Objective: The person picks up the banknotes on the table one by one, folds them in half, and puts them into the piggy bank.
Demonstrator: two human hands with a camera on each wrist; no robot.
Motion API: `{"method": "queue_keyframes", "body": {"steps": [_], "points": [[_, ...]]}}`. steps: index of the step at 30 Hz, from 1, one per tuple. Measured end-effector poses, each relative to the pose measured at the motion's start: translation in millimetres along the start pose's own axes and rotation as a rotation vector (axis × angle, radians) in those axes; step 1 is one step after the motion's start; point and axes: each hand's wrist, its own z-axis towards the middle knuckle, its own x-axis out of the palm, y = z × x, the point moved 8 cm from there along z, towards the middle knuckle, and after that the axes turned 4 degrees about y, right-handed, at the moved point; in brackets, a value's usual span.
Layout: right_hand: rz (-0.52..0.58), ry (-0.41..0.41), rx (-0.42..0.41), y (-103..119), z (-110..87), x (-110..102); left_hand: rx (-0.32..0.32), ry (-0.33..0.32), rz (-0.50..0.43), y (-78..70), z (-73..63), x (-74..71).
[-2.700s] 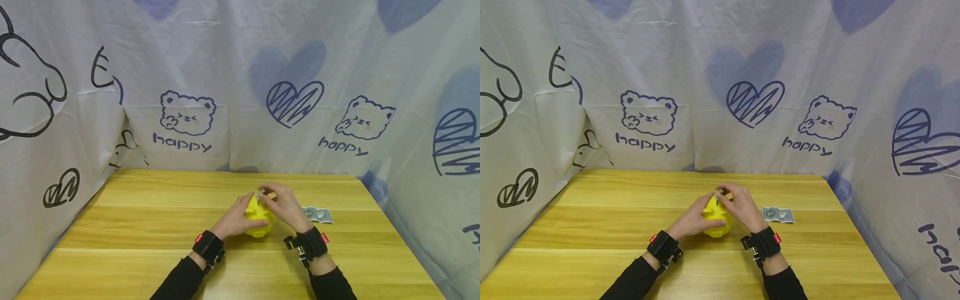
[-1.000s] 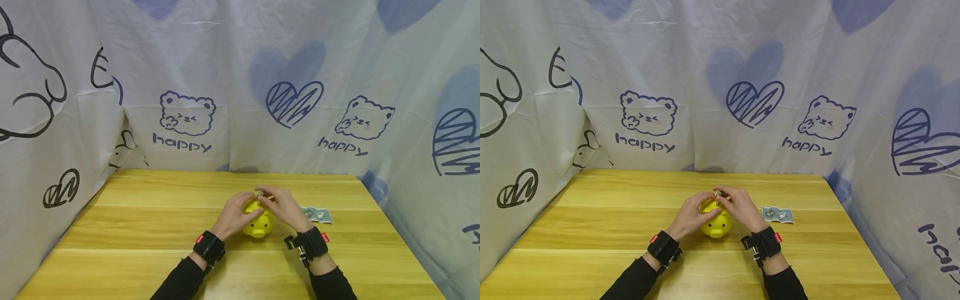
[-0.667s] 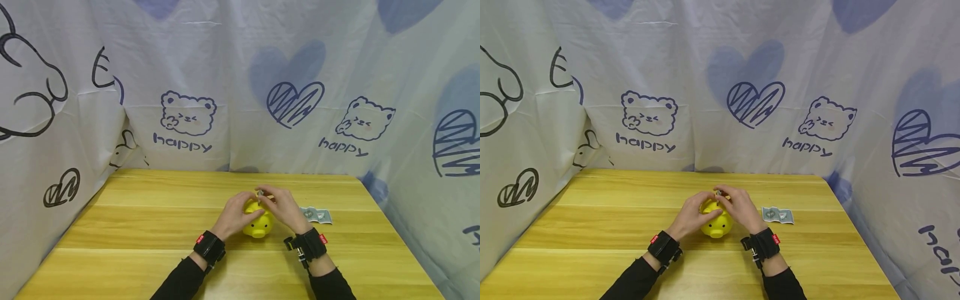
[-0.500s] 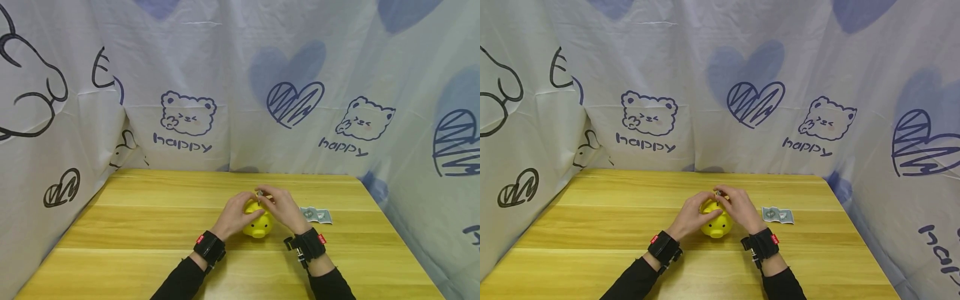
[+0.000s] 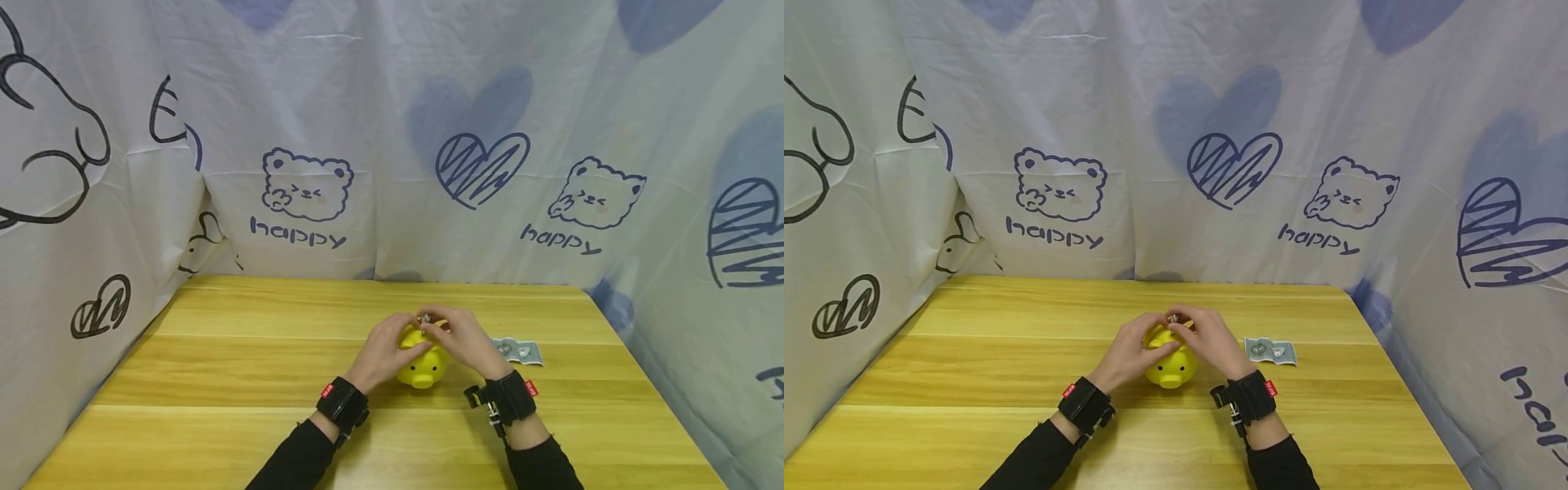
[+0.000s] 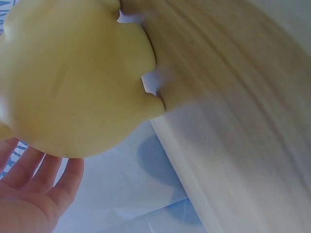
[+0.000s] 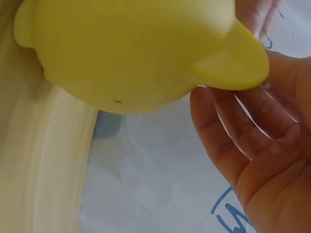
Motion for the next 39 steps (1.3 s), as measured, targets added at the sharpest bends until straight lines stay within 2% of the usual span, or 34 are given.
{"method": "queue_keyframes", "body": {"steps": [10, 22, 31, 39], "points": [[0.009, -0.075, -0.019, -1.3, 1.0, -3.4, -0.002, -0.004, 0.004, 0.4, 0.1, 0.0], [-0.026, -0.035, -0.054, 2.1, 2.2, 1.4, -0.003, 0.003, -0.004, -1.4, 0.3, -0.7], [-0.013, 0.020, -0.001, -5.7, 3.6, 8.3, -0.022, 0.004, -0.015, 0.9, -0.5, -0.3], [-0.007, 0.030, 0.021, -9.5, 3.7, 10.6, -0.044, 0.013, -0.020, 3.4, -1.2, 0.6]]}}
